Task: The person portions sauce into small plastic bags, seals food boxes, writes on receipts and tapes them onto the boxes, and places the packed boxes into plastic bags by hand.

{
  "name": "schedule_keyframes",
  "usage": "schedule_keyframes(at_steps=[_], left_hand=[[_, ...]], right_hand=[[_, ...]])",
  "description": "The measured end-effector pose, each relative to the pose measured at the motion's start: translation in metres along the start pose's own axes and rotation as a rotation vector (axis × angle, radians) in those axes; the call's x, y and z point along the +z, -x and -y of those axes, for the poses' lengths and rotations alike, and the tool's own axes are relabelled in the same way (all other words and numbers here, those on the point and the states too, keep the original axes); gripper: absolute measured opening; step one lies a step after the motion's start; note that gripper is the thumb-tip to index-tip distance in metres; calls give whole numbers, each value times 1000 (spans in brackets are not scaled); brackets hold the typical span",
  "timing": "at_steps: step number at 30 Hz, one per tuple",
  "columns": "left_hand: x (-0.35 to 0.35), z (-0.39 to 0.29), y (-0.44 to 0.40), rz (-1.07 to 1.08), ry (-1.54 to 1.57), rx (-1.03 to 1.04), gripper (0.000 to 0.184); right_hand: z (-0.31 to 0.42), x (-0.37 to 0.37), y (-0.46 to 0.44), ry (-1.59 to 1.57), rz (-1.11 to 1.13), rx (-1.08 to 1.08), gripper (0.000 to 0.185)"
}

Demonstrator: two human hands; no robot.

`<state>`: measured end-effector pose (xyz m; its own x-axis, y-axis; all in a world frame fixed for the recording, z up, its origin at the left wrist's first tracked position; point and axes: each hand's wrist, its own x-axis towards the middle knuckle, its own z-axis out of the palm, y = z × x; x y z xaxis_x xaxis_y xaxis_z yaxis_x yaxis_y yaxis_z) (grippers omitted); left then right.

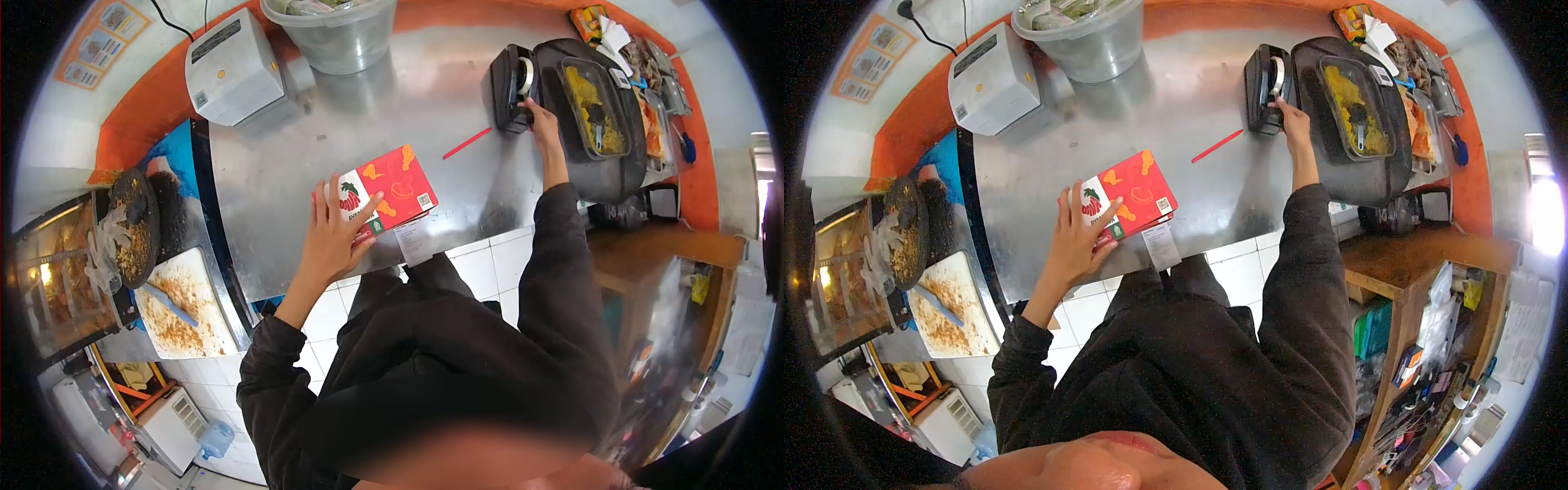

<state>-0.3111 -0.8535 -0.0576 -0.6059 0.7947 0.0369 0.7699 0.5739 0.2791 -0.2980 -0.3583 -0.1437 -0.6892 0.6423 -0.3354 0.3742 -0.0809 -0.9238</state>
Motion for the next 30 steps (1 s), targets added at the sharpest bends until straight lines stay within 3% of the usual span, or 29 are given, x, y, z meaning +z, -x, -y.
schedule_keyframes(at_steps=[1,3,5,7,8,9,11,13,15,17,19,20,24,26,28,30], left_hand=[[0,-1,0,7,-3,-9,73],[-3,-1,-1,14,-8,-17,73],[-5,-2,-1,16,-9,-17,67],[0,1,0,10,-4,-18,67],[0,1,1,12,0,-18,68],[1,1,3,14,3,-18,68],[-4,-1,2,0,-3,-13,68],[-3,0,4,1,-19,-21,67],[1,2,7,-44,-14,-4,75],[3,4,11,-65,13,-3,73],[1,6,11,-90,25,23,68],[0,6,13,-104,29,16,67],[6,9,16,-115,32,-1,67],[6,10,17,-134,29,13,66],[6,11,17,-130,13,21,68],[6,11,16,-134,-12,27,69]], right_hand=[[-13,-2,-3,-1,-3,8,24],[-36,-1,-6,-755,-92,-25,22],[-35,12,28,-881,-141,-97,20],[-50,16,47,-21,-277,-359,24],[-49,15,46,266,-345,-335,29],[-46,13,47,268,-341,-327,29],[-30,13,49,679,-515,-514,34],[-17,18,64,704,-496,-515,33],[-4,27,82,332,-411,-135,34],[-29,6,64,356,-405,-213,29],[-40,-11,38,814,-398,-269,23],[-37,-13,48,655,-336,-134,20],[-16,41,137,200,-62,-355,22],[5,99,226,-11,180,-309,22],[0,142,281,-113,370,-166,20],[10,175,310,-129,496,-125,32]])
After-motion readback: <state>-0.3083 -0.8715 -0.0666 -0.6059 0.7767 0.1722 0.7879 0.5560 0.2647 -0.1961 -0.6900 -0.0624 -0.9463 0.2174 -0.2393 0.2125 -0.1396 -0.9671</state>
